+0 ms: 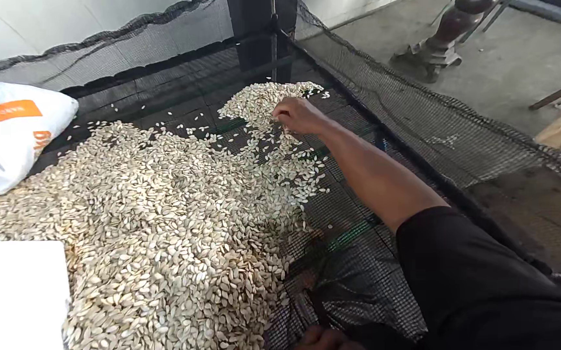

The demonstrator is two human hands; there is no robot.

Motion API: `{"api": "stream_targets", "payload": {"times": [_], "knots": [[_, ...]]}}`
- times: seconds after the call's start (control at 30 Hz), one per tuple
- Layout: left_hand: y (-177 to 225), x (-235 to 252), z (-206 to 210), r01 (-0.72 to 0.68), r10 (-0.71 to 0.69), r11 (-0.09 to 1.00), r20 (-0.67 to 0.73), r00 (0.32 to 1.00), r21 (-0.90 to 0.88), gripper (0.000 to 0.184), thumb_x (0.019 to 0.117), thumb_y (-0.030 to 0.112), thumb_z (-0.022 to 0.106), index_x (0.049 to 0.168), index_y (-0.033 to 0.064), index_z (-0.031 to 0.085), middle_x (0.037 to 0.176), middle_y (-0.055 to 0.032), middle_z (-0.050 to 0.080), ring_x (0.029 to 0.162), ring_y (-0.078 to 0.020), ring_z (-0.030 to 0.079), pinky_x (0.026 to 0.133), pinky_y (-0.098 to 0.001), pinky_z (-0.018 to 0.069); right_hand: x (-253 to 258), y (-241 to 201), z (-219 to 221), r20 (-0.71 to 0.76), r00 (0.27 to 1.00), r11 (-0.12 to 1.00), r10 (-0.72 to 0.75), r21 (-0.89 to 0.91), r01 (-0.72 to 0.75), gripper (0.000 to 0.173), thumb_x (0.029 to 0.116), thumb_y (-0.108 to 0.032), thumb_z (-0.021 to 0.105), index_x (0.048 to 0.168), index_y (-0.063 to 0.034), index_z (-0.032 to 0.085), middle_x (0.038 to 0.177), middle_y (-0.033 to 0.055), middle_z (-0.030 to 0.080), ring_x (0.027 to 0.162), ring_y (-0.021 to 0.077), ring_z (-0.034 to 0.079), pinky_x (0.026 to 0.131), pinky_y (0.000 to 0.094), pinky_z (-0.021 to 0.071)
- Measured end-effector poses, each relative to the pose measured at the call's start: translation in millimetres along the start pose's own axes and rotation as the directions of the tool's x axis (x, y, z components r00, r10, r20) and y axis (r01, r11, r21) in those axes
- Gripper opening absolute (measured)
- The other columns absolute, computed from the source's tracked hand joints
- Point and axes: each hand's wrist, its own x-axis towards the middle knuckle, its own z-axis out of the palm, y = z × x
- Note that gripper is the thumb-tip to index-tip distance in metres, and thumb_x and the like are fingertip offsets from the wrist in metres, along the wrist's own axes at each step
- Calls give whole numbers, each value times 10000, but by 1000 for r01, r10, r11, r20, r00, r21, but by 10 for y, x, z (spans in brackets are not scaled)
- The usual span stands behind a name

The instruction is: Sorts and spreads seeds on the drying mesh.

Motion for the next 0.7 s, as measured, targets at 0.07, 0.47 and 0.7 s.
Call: {"api": "stream_targets", "payload": {"times": [0.07,0.47,0.7], "knots": [[5,2,-8,-5,5,1000,13,1000,7,354,1005,34,551,1303,140,709,1299,-114,694,1201,-308,637,1023,-478,472,-93,-39,-119,-3,998,988,59,145,-58,251,1063,-146,517,1169,-23,707,1082,141,713,982,249,683,918,477,536],[-1,-6,9,-22,22,999,1,1000,46,332,1030,52,529,1294,145,708,1294,-98,698,1198,-287,640,1028,-461,469,-279,-33,-312,19,993,839,112,534,-105,185,1039,-47,530,1115,17,686,934,65,699,781,86,646,768,271,558],[17,-7,9,-3,5,999,-29,1000,38,326,1012,46,557,1274,152,721,1283,-93,706,1190,-276,648,1018,-453,475,-235,13,-241,-134,989,990,65,134,-47,318,1004,-37,509,1272,-19,680,1311,151,660,1175,258,651,1036,464,511]]}}
